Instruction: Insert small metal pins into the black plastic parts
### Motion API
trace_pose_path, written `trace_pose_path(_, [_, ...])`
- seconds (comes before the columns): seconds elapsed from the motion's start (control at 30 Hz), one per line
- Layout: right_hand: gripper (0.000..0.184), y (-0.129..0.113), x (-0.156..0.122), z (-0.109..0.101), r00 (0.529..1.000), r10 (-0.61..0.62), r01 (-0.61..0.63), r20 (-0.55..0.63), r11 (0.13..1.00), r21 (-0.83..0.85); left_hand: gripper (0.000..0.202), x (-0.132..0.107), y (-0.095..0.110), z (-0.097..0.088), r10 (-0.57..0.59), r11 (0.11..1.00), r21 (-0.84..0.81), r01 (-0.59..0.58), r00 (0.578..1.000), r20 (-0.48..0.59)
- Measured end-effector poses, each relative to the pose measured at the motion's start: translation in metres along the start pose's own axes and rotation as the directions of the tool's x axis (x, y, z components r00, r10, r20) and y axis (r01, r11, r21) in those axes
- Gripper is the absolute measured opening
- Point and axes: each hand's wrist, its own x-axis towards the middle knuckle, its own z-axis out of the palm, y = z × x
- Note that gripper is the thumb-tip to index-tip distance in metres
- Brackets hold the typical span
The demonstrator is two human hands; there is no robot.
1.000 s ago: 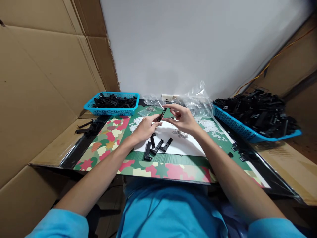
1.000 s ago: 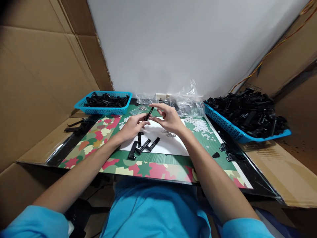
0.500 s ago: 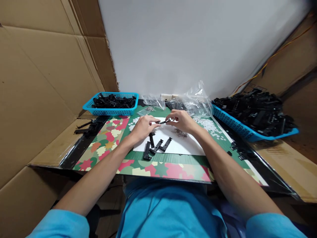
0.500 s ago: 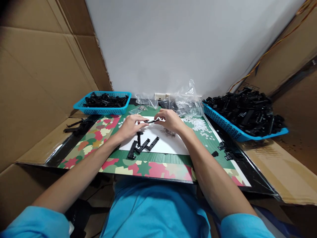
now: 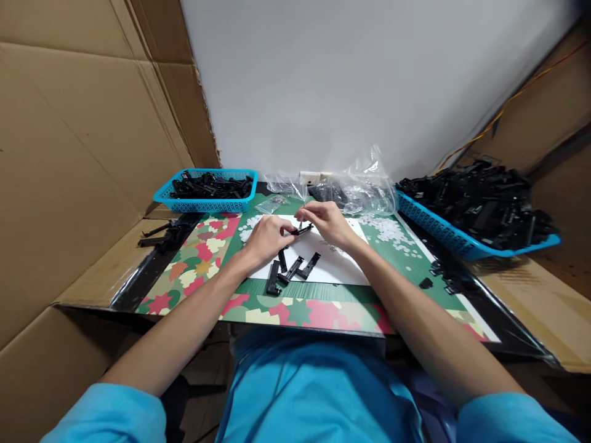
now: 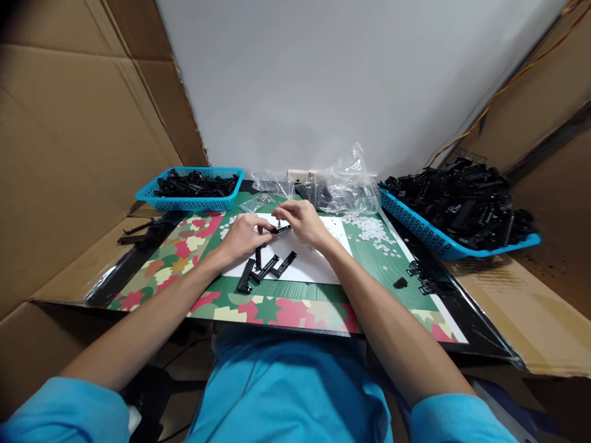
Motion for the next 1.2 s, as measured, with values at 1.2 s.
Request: trace_pose_path(1.2, [0.029, 0.000, -0.001, 0.013, 0.997, 0.037, -0.047, -0.073, 0.989, -0.141, 0.011, -0.002, -0.003, 0.002, 0.084, 0.978, 0.184, -0.093, 0.995, 0.057])
